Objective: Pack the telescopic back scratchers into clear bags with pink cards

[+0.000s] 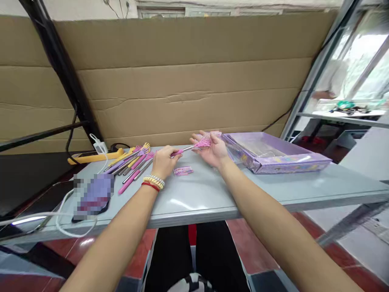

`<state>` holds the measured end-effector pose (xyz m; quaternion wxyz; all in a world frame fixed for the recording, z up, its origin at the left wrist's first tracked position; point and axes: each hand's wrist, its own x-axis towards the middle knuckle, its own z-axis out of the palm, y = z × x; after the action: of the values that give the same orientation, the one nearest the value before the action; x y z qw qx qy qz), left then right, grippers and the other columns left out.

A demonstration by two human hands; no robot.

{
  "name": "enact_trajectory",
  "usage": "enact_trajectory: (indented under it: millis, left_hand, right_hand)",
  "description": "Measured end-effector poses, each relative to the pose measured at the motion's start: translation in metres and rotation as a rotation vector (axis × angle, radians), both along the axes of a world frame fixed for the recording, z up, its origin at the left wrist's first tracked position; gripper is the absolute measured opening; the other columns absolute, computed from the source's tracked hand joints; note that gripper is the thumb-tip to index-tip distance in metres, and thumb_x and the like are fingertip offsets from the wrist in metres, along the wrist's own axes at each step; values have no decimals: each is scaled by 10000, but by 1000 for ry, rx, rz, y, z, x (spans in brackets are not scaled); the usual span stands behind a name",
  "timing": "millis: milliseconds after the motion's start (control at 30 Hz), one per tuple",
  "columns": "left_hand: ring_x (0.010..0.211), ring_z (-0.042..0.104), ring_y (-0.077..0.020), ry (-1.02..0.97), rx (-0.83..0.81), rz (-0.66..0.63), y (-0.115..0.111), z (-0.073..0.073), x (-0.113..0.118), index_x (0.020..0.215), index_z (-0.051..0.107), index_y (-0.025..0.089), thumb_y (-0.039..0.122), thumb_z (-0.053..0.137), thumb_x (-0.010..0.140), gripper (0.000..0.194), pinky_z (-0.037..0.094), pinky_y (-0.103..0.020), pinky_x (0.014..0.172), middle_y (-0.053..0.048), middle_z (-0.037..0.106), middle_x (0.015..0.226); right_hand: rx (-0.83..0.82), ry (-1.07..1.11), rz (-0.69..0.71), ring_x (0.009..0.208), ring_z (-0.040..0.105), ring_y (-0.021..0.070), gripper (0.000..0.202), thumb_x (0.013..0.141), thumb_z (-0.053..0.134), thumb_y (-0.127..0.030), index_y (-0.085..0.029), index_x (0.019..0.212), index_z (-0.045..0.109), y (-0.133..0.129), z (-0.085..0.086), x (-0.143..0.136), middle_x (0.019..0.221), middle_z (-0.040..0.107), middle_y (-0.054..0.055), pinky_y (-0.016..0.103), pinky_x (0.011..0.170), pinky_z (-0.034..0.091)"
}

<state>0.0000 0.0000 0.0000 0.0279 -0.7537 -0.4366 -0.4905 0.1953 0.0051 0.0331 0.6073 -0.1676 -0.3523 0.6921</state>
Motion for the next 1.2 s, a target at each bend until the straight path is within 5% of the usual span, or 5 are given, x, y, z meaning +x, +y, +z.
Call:
enact_trajectory:
  millis: [167,667,800,933,1200]
  left_hand:
    - [747,634,-157,-35,-30,15,0,2,7,851,733,205,199,700,755,102,478,-278,718,-27,699,807]
    - [873,635,-183,74,26,2,-10,4,24,942,705,188,156,609,814,164,476,-292,800,-64,700,923]
    - [766,634,-172,79,-124,-31,-8,8,18,1077,665,174,138,619,754,329,483,-286,739,-44,703,862]
    - [672,618,-173,112,-287,-73,-7,11,14,870,697,163,247,626,781,142,466,-294,664,-37,700,739]
    - [611,605,-126,25,-190,-149,-13,8,21,972,631,189,178,680,766,212,465,-247,638,12,683,698]
  right_hand:
    - [45,46,-75,926,663,204,167,911,456,-337,-211,963,553,5,-3,4,971,683,64,358,748,553]
    - [-5,-164,-137,736,652,144,156,930,448,-257,-207,933,596,-9,-9,-33,1038,693,37,299,665,550]
    - [-30,-143,-180,757,665,153,156,925,435,-226,-193,902,586,-3,-6,-26,957,704,36,300,673,554]
    - [2,-76,-240,774,679,167,156,917,426,-218,-188,880,575,5,-4,-6,886,699,32,348,727,567]
    - [28,-273,-64,730,677,186,230,943,381,-267,-181,903,591,-8,-7,-25,922,718,58,318,604,549]
